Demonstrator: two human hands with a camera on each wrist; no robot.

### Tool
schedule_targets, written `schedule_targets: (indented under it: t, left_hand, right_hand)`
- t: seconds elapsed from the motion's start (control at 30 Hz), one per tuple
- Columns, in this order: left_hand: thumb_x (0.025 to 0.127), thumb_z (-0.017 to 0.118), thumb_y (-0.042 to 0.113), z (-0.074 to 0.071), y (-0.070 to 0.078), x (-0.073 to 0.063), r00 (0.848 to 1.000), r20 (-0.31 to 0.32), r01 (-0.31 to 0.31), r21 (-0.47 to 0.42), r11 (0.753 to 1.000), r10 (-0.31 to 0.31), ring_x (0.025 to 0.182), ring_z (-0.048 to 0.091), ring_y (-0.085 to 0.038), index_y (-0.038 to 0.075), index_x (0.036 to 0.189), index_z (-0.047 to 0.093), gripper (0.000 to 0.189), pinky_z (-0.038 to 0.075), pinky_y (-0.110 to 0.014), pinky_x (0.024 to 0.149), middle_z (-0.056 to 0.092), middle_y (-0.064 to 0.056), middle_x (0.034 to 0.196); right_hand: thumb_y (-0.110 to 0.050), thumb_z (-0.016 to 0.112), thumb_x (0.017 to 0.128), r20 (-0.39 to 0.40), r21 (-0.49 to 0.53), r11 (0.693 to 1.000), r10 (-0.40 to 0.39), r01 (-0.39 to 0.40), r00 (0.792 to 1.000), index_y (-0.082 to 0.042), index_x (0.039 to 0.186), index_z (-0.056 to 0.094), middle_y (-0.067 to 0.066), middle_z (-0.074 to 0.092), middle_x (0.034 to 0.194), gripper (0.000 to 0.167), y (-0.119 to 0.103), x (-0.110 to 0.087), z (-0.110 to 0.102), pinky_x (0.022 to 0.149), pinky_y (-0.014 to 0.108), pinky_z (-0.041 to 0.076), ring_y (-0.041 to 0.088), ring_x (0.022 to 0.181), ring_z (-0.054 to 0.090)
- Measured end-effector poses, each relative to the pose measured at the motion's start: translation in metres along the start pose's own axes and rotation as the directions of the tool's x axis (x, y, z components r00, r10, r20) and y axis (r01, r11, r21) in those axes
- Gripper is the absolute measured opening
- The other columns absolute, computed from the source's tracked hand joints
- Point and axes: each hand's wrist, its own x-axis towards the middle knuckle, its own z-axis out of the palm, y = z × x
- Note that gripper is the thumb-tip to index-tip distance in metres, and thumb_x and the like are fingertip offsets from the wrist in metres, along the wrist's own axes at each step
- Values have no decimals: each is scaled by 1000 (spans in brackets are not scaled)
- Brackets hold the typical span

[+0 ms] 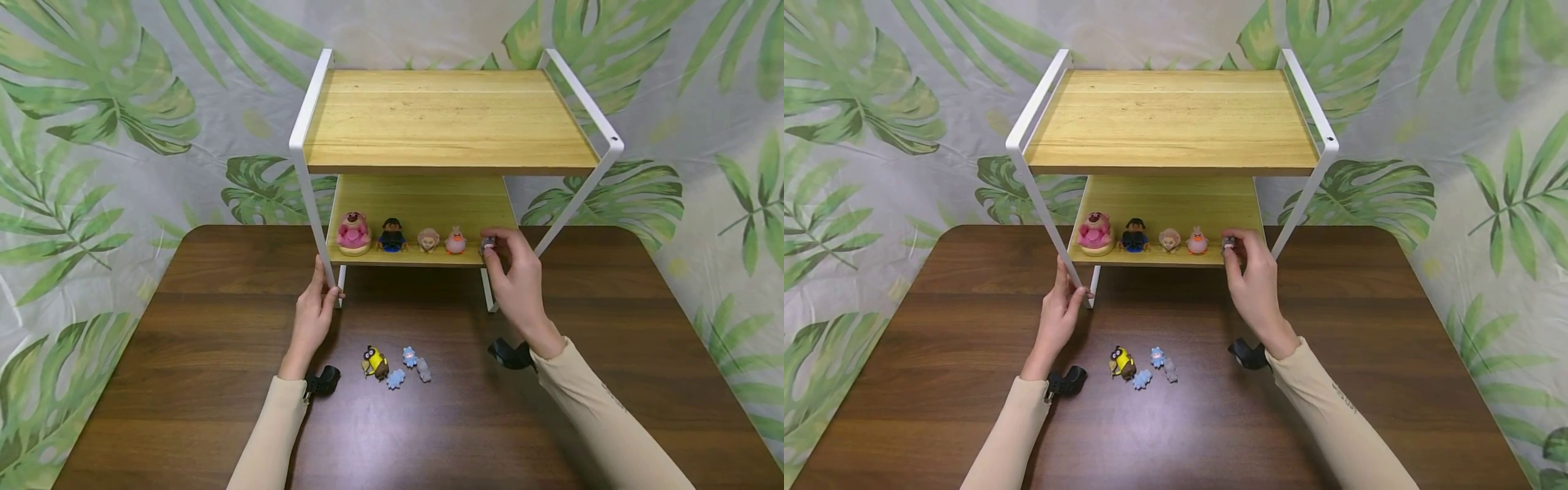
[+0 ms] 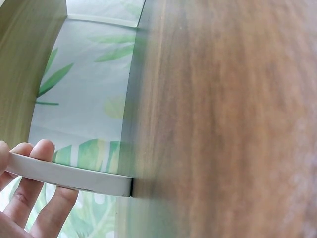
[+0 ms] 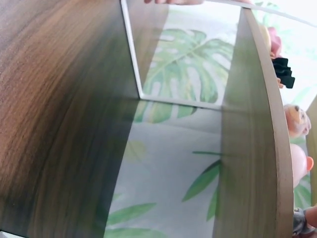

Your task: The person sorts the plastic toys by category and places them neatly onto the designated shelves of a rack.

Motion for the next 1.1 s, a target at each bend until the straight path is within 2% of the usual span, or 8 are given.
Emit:
schedule_targets:
  t: [0.27,0.7,0.83,1.0,1.1]
  left_hand:
    - [93,54,-6,0,0,0,1000,3,-1,3,1000,1,71,63,-32,49,150,0,95,51,-46,62,56,-19,80]
    - [93,55,-5,0,1,0,1000,7,7,5,1000,-7,71,63,-32,50,150,0,96,51,-46,62,56,-19,80]
    - [94,55,-5,0,1,0,1000,8,7,1,1000,-7,72,63,-32,50,150,0,95,51,-46,62,56,-19,81]
    - [93,55,-6,0,1,0,1000,3,2,1,1000,-2,71,63,-32,50,149,0,96,51,-46,62,56,-19,80]
    - [93,55,-6,0,0,0,1000,-3,-4,2,1000,4,71,63,-32,50,150,1,97,51,-46,62,56,-18,80]
  right_hand:
    - [15,53,89,2,-53,999,9,-9,1000,10,111,58,20,61,102,23,33,-2,3,78,18,43,24,89,59]
    - [15,53,89,24,-67,998,12,-10,1000,8,113,58,19,60,104,25,36,-1,4,80,20,43,22,90,58]
    - [18,53,87,17,-68,998,13,-12,1000,11,112,57,23,59,103,26,30,-1,5,80,23,44,27,90,58]
    - [21,52,86,14,-68,998,14,-13,1000,17,109,55,30,58,100,24,4,2,3,79,28,45,37,89,58]
    - [21,51,86,16,-60,998,14,-13,1000,18,108,54,31,57,100,23,-6,3,1,80,27,46,39,88,58]
